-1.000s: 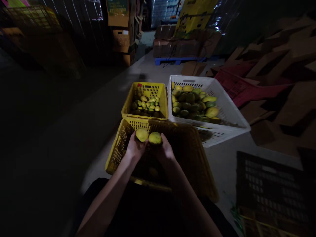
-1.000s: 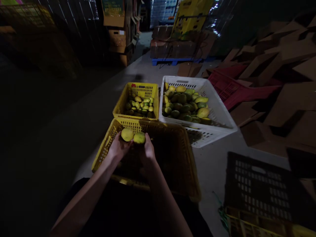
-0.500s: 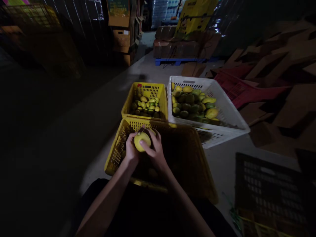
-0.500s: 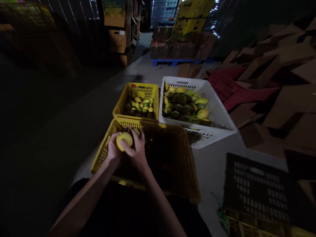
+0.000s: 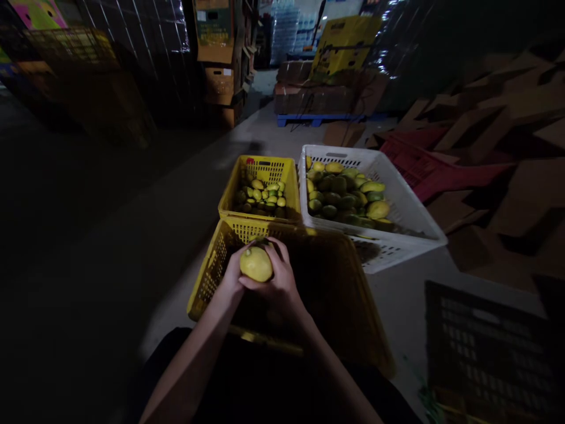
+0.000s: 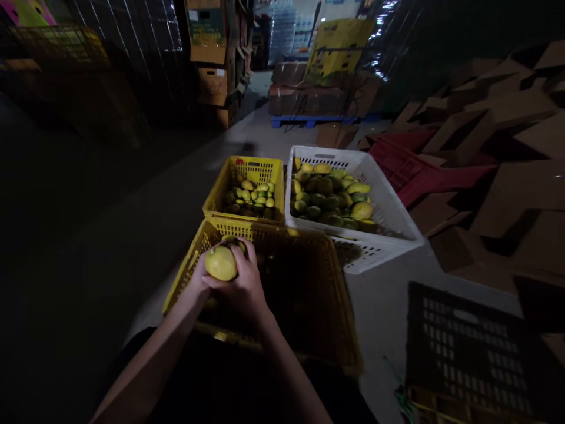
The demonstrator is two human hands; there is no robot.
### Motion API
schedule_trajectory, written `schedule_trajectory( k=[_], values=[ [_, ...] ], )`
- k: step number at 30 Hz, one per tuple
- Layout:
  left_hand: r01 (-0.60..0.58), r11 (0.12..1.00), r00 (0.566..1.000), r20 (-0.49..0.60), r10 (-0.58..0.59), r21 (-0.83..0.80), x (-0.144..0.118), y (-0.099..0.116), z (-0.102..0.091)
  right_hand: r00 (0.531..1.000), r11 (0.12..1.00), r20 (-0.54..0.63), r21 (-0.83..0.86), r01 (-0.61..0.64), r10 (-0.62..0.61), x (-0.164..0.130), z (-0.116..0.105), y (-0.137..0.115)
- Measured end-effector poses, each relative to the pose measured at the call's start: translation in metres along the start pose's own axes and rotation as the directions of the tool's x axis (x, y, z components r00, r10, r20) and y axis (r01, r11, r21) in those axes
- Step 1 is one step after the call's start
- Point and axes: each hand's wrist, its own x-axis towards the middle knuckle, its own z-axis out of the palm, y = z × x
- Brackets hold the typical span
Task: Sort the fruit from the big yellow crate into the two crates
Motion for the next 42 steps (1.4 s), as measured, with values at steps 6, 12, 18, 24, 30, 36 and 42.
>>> schedule_trajectory(
  k=[6,12,18,24,30,36,42],
  values=[
    [0.138,0.989,0.984,0.117,-0.131,-0.050,-0.004,-0.006,0.010,0.980,0.966,-0.108,0.219,-0.139,0.166,0.008,-0.021,-0.011],
    [0.266,0.962,0.961,0.088,-0.260,-0.066,-0.013,-0.009,0.017,0.936,0.849,-0.026,0.431,-0.306,0.350,0.006,-0.020,-0.016],
    [-0.048,0.986,0.994,0.108,0.030,0.161,-0.020,-0.003,0.016,0.876,0.750,-0.115,0.577,-0.324,0.468,0.012,-0.032,-0.013],
    [-0.622,0.608,0.780,0.323,0.536,0.494,-0.031,0.016,0.018,0.895,0.986,-0.414,0.059,-0.155,0.166,0.013,-0.045,-0.004],
    [-0.669,0.551,0.741,0.394,0.543,0.499,-0.037,0.017,0.020,0.932,0.992,-0.350,0.113,-0.061,0.097,0.008,-0.038,0.011],
    [-0.648,0.545,0.757,0.371,0.538,0.532,-0.030,0.013,0.016,0.929,0.965,-0.337,0.252,-0.068,0.154,0.011,-0.039,0.004],
    [-0.413,0.796,0.905,0.296,0.305,0.442,-0.027,0.017,0.013,0.905,0.719,-0.093,0.644,-0.263,0.414,0.015,-0.051,-0.014]
  ],
)
